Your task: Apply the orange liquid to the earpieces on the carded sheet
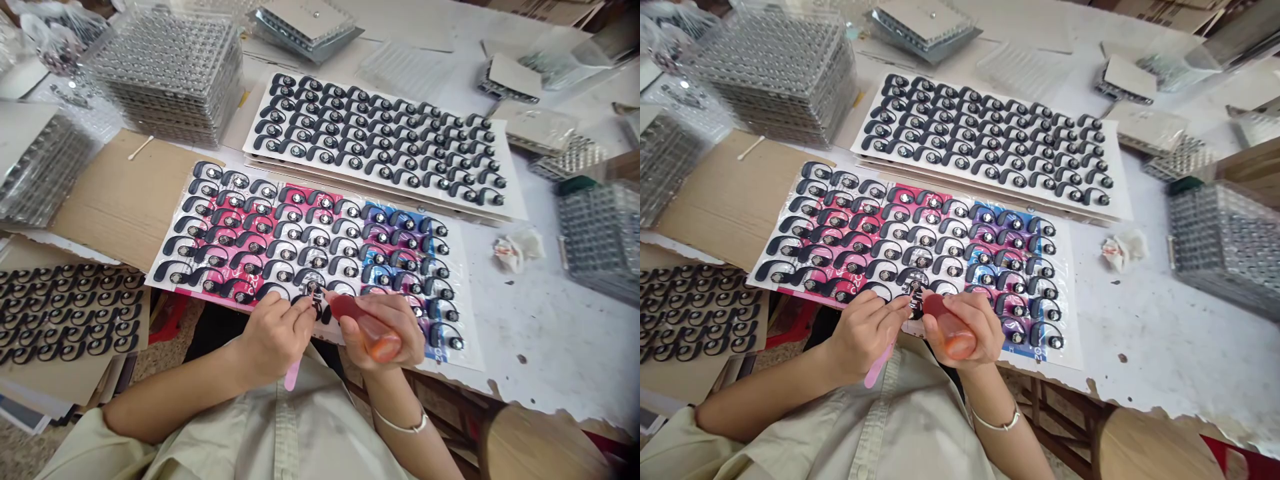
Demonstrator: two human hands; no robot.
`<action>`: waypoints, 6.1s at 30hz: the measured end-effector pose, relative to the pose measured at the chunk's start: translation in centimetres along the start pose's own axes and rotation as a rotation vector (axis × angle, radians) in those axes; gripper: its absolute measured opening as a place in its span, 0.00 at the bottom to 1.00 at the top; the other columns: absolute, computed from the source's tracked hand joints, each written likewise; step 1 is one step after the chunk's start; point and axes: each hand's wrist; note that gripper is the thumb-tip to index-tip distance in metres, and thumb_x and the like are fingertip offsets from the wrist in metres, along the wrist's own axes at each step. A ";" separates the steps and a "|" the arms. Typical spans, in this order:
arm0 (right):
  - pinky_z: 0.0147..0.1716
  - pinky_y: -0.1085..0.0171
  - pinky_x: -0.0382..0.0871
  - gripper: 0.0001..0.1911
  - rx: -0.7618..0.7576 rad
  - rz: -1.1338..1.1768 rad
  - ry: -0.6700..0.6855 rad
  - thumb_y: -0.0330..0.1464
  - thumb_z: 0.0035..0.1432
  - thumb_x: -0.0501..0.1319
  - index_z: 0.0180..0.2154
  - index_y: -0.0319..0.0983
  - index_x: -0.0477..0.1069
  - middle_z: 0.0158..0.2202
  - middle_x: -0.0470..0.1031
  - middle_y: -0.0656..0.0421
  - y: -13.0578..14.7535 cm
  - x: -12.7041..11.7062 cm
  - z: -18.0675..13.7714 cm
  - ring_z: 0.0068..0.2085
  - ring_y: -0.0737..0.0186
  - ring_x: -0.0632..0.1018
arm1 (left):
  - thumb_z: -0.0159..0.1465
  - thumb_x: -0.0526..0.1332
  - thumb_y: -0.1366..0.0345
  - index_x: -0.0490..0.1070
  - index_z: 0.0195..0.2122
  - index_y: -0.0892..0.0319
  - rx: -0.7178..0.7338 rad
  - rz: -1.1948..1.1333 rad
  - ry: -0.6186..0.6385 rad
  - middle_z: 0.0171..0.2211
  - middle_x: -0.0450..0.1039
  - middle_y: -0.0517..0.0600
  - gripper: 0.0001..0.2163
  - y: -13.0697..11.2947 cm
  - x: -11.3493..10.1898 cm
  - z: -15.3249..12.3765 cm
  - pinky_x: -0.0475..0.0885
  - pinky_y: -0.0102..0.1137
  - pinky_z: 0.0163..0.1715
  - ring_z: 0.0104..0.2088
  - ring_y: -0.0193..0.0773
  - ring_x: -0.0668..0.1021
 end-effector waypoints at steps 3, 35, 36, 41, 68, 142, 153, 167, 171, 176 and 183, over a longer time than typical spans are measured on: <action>0.22 0.63 0.71 0.11 -0.022 -0.007 -0.013 0.32 0.51 0.65 0.37 0.37 0.68 0.27 0.71 0.60 0.1 0.0 0.0 0.25 0.64 0.73 | 0.66 0.52 0.75 0.72 0.34 0.65 0.005 -0.008 0.000 0.38 0.79 0.55 0.09 0.1 -0.1 0.1 0.65 0.34 0.26 0.23 0.35 0.73; 0.20 0.64 0.70 0.11 -0.039 -0.013 -0.024 0.32 0.51 0.64 0.38 0.38 0.68 0.26 0.71 0.61 0.0 -0.1 0.1 0.25 0.65 0.73 | 0.60 0.55 0.76 0.70 0.35 0.60 -0.060 -0.255 0.058 0.35 0.80 0.49 0.07 2.2 -0.3 0.4 0.65 0.32 0.28 0.25 0.33 0.77; 0.20 0.64 0.70 0.11 -0.047 -0.014 -0.028 0.31 0.51 0.64 0.38 0.38 0.68 0.26 0.71 0.60 0.0 -0.1 0.0 0.25 0.65 0.73 | 0.60 0.54 0.76 0.70 0.35 0.60 -0.060 -0.254 0.055 0.35 0.80 0.49 0.07 2.3 -0.3 0.4 0.65 0.32 0.28 0.24 0.33 0.77; 0.22 0.63 0.70 0.12 -0.036 0.002 -0.042 0.31 0.50 0.65 0.37 0.36 0.68 0.27 0.72 0.60 -0.2 -0.1 -0.3 0.26 0.65 0.73 | 0.60 0.55 0.76 0.70 0.36 0.60 -0.055 -0.302 0.049 0.34 0.80 0.49 0.08 2.7 -0.2 0.5 0.68 0.31 0.30 0.27 0.34 0.79; 0.20 0.63 0.70 0.09 0.001 0.020 -0.039 0.34 0.51 0.64 0.35 0.39 0.68 0.25 0.72 0.61 0.0 -0.1 -0.1 0.23 0.65 0.73 | 0.61 0.56 0.75 0.72 0.37 0.60 -0.101 -0.396 0.111 0.35 0.80 0.49 0.08 3.4 -0.4 0.5 0.71 0.31 0.35 0.31 0.34 0.81; 0.21 0.63 0.69 0.13 0.048 0.173 0.038 0.32 0.48 0.67 0.37 0.39 0.70 0.29 0.74 0.59 -0.8 0.0 -0.9 0.26 0.64 0.73 | 0.59 0.63 0.68 0.79 0.34 0.59 -0.534 -0.857 0.508 0.30 0.79 0.47 0.05 6.7 -1.1 3.1 0.66 0.22 0.27 0.29 0.32 0.77; 0.22 0.62 0.72 0.17 -0.030 0.072 0.086 0.34 0.48 0.67 0.40 0.40 0.68 0.29 0.74 0.59 -0.5 0.0 -1.2 0.27 0.63 0.75 | 0.59 0.63 0.67 0.79 0.34 0.59 -0.544 -0.867 0.508 0.29 0.78 0.48 0.06 6.8 -1.1 3.1 0.67 0.23 0.27 0.28 0.32 0.76; 0.22 0.63 0.70 0.14 -0.070 0.095 0.066 0.32 0.48 0.67 0.38 0.38 0.69 0.28 0.73 0.59 -0.1 0.1 -0.8 0.27 0.64 0.74 | 0.60 0.63 0.68 0.79 0.34 0.58 -0.478 -0.786 0.486 0.32 0.80 0.47 0.05 6.3 -1.4 3.2 0.68 0.25 0.33 0.31 0.33 0.78; 0.23 0.61 0.69 0.09 0.165 0.223 -0.191 0.37 0.52 0.64 0.33 0.39 0.71 0.25 0.71 0.60 -0.6 -0.1 -0.2 0.26 0.62 0.73 | 0.61 0.63 0.68 0.78 0.33 0.57 -0.415 -0.677 0.455 0.32 0.80 0.46 0.04 6.1 -1.4 2.9 0.68 0.29 0.39 0.32 0.34 0.79; 0.13 0.65 0.63 0.16 0.690 0.617 -0.394 0.44 0.55 0.58 0.38 0.40 0.71 0.33 0.70 0.58 -2.2 -2.0 0.6 0.22 0.63 0.75 | 0.64 0.58 0.71 0.73 0.34 0.59 -0.080 -0.460 0.140 0.37 0.80 0.50 0.05 4.5 -1.6 1.1 0.66 0.33 0.38 0.28 0.32 0.77; 0.15 0.67 0.67 0.13 0.807 0.792 -0.263 0.36 0.50 0.64 0.39 0.43 0.69 0.42 0.71 0.58 -2.8 -3.0 -0.4 0.26 0.63 0.78 | 0.62 0.56 0.78 0.69 0.39 0.62 0.105 -0.234 0.022 0.38 0.80 0.53 0.07 0.7 -2.3 -2.1 0.65 0.33 0.30 0.25 0.32 0.73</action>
Point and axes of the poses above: each hand's wrist, its own z-axis towards the middle knuckle, its own x-axis out of the palm, y = z × x
